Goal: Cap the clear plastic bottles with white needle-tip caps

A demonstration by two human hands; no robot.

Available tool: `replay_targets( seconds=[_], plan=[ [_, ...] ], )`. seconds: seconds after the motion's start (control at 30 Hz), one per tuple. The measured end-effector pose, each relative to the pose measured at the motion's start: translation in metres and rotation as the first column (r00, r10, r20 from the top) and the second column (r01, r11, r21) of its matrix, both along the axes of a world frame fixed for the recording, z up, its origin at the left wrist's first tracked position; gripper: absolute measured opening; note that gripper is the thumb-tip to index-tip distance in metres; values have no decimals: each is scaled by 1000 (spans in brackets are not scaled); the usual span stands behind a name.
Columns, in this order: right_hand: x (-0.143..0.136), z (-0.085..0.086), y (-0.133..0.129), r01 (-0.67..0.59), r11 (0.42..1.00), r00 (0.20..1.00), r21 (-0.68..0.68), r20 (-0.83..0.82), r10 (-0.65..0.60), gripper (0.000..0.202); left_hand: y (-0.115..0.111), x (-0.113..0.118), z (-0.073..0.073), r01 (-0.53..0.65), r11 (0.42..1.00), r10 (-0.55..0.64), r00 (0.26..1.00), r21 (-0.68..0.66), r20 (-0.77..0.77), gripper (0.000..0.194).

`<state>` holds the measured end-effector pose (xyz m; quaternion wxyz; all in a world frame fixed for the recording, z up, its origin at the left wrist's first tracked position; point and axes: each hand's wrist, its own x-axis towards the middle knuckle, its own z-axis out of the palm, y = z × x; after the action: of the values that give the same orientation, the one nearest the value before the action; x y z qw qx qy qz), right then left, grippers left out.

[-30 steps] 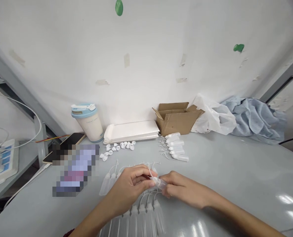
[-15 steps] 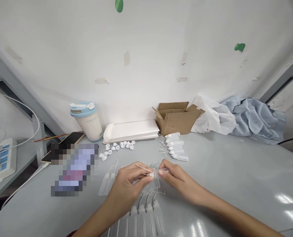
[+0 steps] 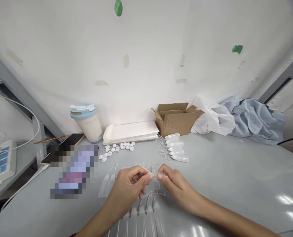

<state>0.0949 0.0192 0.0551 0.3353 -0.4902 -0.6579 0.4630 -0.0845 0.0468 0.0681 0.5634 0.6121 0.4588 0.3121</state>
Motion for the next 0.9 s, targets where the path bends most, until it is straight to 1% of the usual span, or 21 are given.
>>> replay_targets(
  seconds=[0.1, 0.2, 0.27, 0.37, 0.43, 0.47, 0.53, 0.6, 0.63, 0.67, 0.73, 0.83, 0.9],
  plan=[
    [-2, -3, 0, 2, 994, 992, -112, -127, -16, 41, -2, 2, -5, -11, 1000, 10, 1000, 9, 14, 19],
    [-3, -4, 2, -24, 974, 965, -224, -260, -36, 46, -1, 3, -3, -11, 999, 9, 1000, 50, 30, 17],
    [-3, -3, 5, -49, 962, 950, -267, -309, -38, 48, -1, 3, 0, -6, 998, 3, 998, 59, 60, 16],
    [-2, -2, 7, -89, 944, 940, -317, -339, -26, 48, 0, 4, 3, -19, 998, 14, 996, 57, 87, 14],
    [-1, -1, 7, -78, 951, 946, -298, -323, -23, 47, 0, 5, 2, -35, 999, 32, 997, 41, 70, 16],
    [-1, -1, 6, -48, 965, 958, -257, -285, -28, 47, 0, 6, 1, -40, 999, 39, 998, 27, 53, 18],
    [-2, -2, 4, 23, 992, 986, -124, -158, -42, 45, 0, 8, -1, -45, 999, 46, 998, -9, 31, 23],
    [-2, -4, 2, 62, 998, 997, -10, -36, -62, 44, -1, 9, -4, -47, 998, 48, 998, -48, 30, 28],
    [-2, -5, 1, 66, 998, 998, 14, -9, -65, 43, -1, 9, -5, -45, 997, 47, 998, -64, 35, 29],
    [-2, -6, 1, 63, 998, 998, 14, -12, -63, 43, -2, 9, -6, -40, 996, 43, 998, -75, 41, 30],
    [-2, -7, 2, 48, 998, 995, -44, -86, -51, 44, -2, 8, -6, -16, 997, 20, 998, -74, 54, 29],
    [-2, -7, 4, -37, 986, 973, -162, -232, -2, 47, -2, 5, -4, 33, 999, -33, 998, -9, 62, 24],
    [-2, -7, 5, -74, 979, 960, -190, -278, 19, 48, -2, 4, -2, 48, 999, -49, 998, 22, 40, 23]
  ],
)
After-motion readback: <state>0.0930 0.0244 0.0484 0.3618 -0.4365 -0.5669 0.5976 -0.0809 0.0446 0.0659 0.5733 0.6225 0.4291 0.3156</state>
